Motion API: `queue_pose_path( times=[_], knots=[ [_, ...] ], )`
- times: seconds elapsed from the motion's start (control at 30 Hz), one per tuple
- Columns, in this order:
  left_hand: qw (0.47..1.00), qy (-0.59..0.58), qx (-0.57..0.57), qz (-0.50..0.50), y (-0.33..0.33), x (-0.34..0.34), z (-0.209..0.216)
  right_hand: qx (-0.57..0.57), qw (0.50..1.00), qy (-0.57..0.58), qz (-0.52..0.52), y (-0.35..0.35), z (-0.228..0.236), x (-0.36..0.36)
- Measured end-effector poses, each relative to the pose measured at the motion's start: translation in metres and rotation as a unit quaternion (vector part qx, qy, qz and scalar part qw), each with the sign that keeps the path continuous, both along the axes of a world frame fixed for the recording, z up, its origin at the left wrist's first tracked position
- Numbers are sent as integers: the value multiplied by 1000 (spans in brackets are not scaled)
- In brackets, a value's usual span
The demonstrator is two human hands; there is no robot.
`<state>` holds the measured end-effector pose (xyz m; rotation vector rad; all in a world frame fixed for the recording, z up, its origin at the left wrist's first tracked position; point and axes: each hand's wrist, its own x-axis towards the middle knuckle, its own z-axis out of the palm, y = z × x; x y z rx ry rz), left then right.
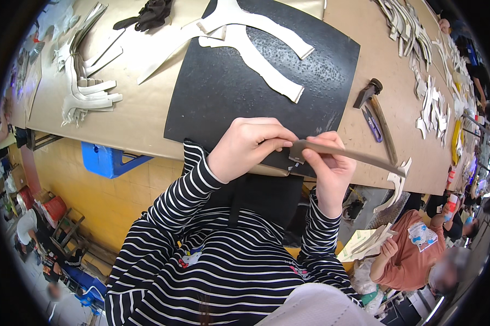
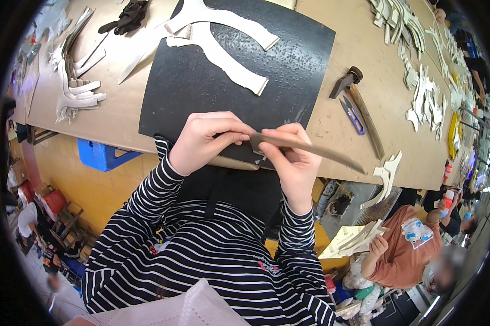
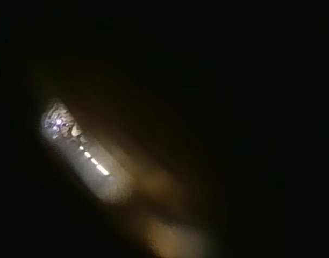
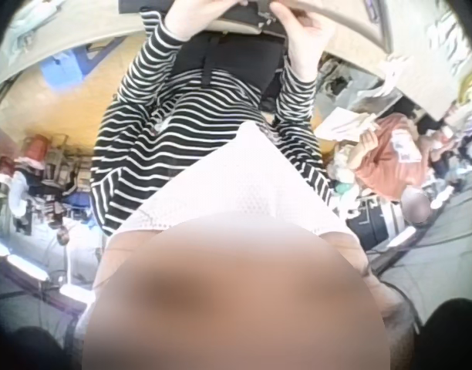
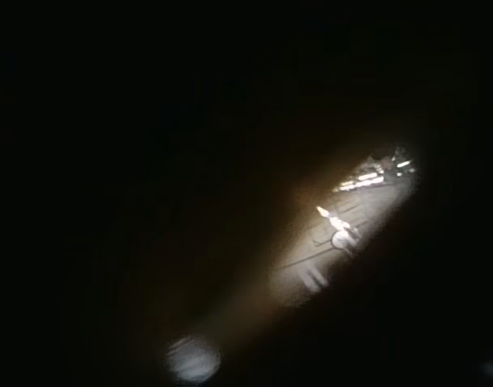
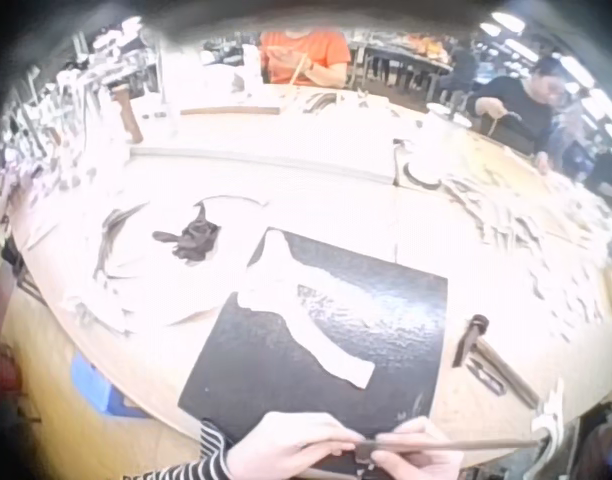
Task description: The person trims the edges of white leather pieces using a utility knife on a black cutting mat. They repeatedly pick up pieces, align them, and cut along the edges, then place the trimmed pieces aside on the table.
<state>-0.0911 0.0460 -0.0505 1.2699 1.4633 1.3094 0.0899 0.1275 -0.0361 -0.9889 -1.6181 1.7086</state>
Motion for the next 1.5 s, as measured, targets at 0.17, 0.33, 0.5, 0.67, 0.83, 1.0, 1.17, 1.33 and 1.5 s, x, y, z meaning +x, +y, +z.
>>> queue_pose_path(
  times=[0.17, 0.33, 0.5, 0.67, 0.83, 1.0, 1.17, 1.33, 1.5],
  knots=[
    [985, 137, 71, 76, 21, -3, -6, 8, 998, -57, -23, 12, 0, -1],
    [912, 394, 70, 91, 42, -22, -25, 14, 998, -55, -23, 31, 2, -11],
    [940, 329, 83, 32, 35, -47, -33, -34, 988, -151, 20, 34, 1, -17],
    [944, 318, 65, 61, 36, -41, -31, -32, 994, -89, 46, 48, -12, -26],
    [928, 364, 40, 61, 45, -27, -27, -45, 994, -90, 30, 60, -8, -25],
    [944, 324, 61, -28, 33, -49, -25, -91, 988, -117, 41, 48, -3, -25],
    [953, 289, 86, 23, 32, -50, -32, -72, 989, -125, 42, 42, -9, -32],
    [948, 306, 73, 40, 34, -45, -34, -7, 988, -141, 61, 47, -11, -35],
    [949, 305, 60, 42, 34, -45, -33, 11, 985, -163, 59, 50, -13, -36]
  ],
)
